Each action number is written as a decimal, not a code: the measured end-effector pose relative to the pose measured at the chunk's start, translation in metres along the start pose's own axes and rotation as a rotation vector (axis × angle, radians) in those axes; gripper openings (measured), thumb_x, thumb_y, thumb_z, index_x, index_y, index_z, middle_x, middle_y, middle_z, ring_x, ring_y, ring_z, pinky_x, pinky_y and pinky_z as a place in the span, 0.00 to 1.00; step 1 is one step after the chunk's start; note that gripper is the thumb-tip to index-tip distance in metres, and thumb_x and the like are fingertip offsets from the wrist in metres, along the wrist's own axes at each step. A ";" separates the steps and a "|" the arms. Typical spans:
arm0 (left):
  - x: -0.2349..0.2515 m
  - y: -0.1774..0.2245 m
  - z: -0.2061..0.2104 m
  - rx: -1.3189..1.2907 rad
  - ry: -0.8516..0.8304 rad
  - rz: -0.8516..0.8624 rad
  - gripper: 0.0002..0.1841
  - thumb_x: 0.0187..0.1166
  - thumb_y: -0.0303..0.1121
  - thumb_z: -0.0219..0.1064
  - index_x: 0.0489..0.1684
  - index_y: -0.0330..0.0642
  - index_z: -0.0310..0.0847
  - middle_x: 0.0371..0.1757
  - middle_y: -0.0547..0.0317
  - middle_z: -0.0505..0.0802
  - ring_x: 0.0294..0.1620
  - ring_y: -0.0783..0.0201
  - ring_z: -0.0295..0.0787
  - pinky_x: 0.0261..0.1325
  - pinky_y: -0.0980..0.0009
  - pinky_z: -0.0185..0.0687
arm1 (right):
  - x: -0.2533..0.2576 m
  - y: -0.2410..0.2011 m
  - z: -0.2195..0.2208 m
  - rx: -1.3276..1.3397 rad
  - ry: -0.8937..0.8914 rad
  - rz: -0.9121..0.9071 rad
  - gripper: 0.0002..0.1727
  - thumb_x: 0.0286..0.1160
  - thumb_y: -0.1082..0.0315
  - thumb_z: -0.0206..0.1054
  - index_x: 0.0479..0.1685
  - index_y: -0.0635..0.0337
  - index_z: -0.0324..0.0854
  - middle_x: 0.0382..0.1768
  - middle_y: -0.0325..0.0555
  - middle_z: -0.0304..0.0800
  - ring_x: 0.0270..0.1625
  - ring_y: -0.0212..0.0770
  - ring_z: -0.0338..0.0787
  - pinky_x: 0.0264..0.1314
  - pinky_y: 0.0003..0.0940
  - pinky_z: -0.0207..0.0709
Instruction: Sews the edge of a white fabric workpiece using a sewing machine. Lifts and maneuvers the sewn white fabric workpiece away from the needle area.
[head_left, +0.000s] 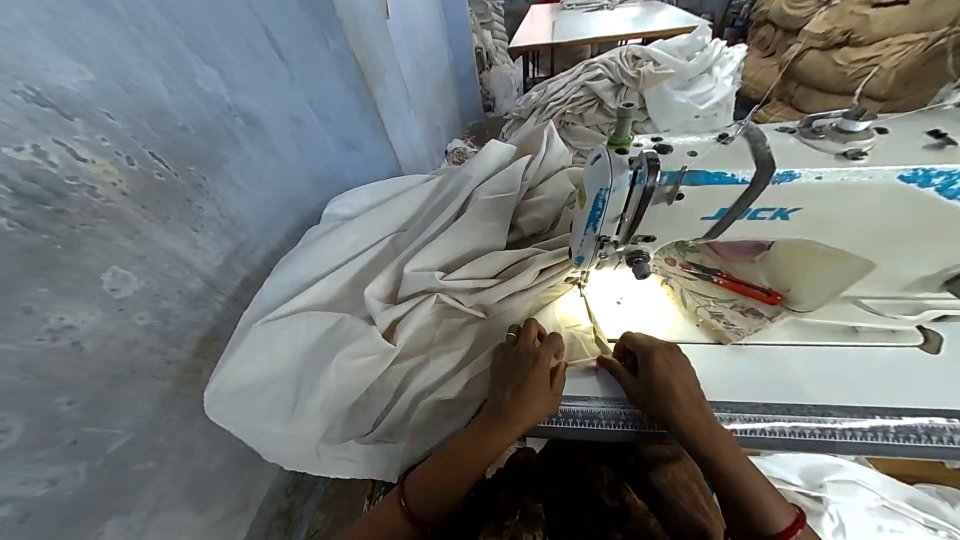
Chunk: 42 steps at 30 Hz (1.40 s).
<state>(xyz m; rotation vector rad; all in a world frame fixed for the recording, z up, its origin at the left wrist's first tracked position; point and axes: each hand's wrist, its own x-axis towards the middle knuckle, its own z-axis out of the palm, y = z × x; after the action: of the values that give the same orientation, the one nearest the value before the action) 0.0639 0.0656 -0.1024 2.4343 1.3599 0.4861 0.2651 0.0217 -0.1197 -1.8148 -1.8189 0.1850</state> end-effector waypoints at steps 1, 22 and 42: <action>-0.001 -0.004 0.003 -0.026 0.040 0.058 0.09 0.78 0.36 0.72 0.51 0.52 0.92 0.56 0.50 0.85 0.58 0.47 0.82 0.52 0.49 0.80 | -0.001 0.001 0.001 0.022 0.019 0.008 0.14 0.69 0.61 0.80 0.41 0.63 0.86 0.24 0.47 0.84 0.29 0.51 0.86 0.33 0.55 0.80; -0.008 -0.010 0.025 0.049 0.187 0.335 0.18 0.76 0.30 0.66 0.55 0.68 0.96 0.56 0.60 0.89 0.56 0.55 0.82 0.51 0.57 0.75 | -0.017 -0.011 0.002 0.231 0.223 0.020 0.03 0.64 0.66 0.79 0.28 0.53 0.93 0.28 0.34 0.93 0.26 0.29 0.88 0.28 0.29 0.83; -0.006 -0.018 0.002 0.001 -0.211 0.306 0.31 0.82 0.65 0.56 0.83 0.70 0.75 0.91 0.63 0.69 0.97 0.55 0.46 0.87 0.23 0.26 | -0.017 -0.011 0.014 -0.122 0.169 -0.215 0.17 0.60 0.80 0.64 0.36 0.51 0.96 0.37 0.48 0.87 0.40 0.51 0.89 0.31 0.45 0.80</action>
<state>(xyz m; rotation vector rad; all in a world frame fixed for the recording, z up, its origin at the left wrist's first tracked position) 0.0480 0.0695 -0.1125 2.6201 0.9100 0.2862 0.2480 0.0082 -0.1309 -1.6442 -1.9213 -0.1586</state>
